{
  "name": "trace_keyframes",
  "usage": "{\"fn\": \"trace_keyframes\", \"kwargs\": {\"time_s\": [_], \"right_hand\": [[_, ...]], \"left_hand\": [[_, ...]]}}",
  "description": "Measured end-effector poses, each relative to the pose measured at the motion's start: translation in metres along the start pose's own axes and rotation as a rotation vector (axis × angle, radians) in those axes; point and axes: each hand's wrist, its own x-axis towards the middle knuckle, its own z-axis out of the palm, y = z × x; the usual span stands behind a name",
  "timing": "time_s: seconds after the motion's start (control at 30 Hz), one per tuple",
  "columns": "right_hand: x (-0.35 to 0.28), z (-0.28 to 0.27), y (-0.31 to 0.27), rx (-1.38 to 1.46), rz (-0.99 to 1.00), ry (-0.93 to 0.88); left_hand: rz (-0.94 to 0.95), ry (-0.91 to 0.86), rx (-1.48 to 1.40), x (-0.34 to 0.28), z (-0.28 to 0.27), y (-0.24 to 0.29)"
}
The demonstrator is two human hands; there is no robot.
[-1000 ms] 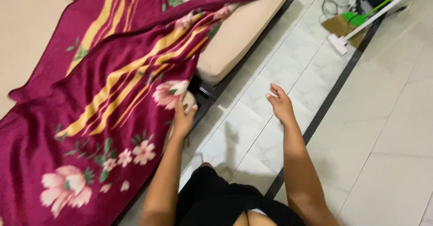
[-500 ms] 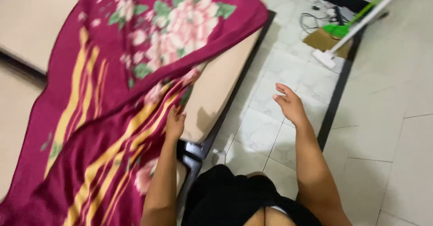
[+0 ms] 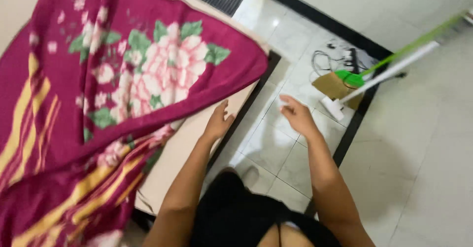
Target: The person unfolds a floral-patterned blanket on a mattress, then folds it in half lengthwise and again widthwise. They smooth the fabric with their hands and adjust the edges to create a neat rectangular shape.
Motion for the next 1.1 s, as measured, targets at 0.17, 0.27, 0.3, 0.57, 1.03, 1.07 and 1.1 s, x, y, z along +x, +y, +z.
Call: {"fn": "trace_keyframes", "kwargs": {"time_s": [0.17, 0.27, 0.3, 0.57, 1.03, 1.07, 1.1], "right_hand": [[0.121, -0.018, -0.016, -0.045, -0.099, -0.115], [0.196, -0.021, -0.039, -0.024, -0.196, -0.239], [0.229, -0.021, -0.044, -0.027, -0.201, -0.257], [0.402, -0.070, -0.073, -0.177, -0.135, -0.384], [0.683, -0.025, -0.020, -0.376, -0.331, -1.039], [0.690, -0.020, -0.023, -0.474, -0.386, -1.127], [0.703, -0.027, -0.039, -0.502, -0.435, -1.163]], "left_hand": [[-0.031, 0.115, -0.068, 0.046, -0.021, -0.012], [-0.243, 0.193, 0.036, 0.084, -0.054, -0.051], [-0.256, 0.206, 0.030, 0.110, -0.066, -0.064], [-0.326, 0.334, 0.042, 0.302, -0.065, -0.052], [-0.769, 0.117, 0.093, 0.550, 0.127, -0.025], [-0.856, 0.093, 0.079, 0.546, 0.141, -0.024], [-0.871, 0.150, 0.044, 0.548, 0.126, 0.023]]}}
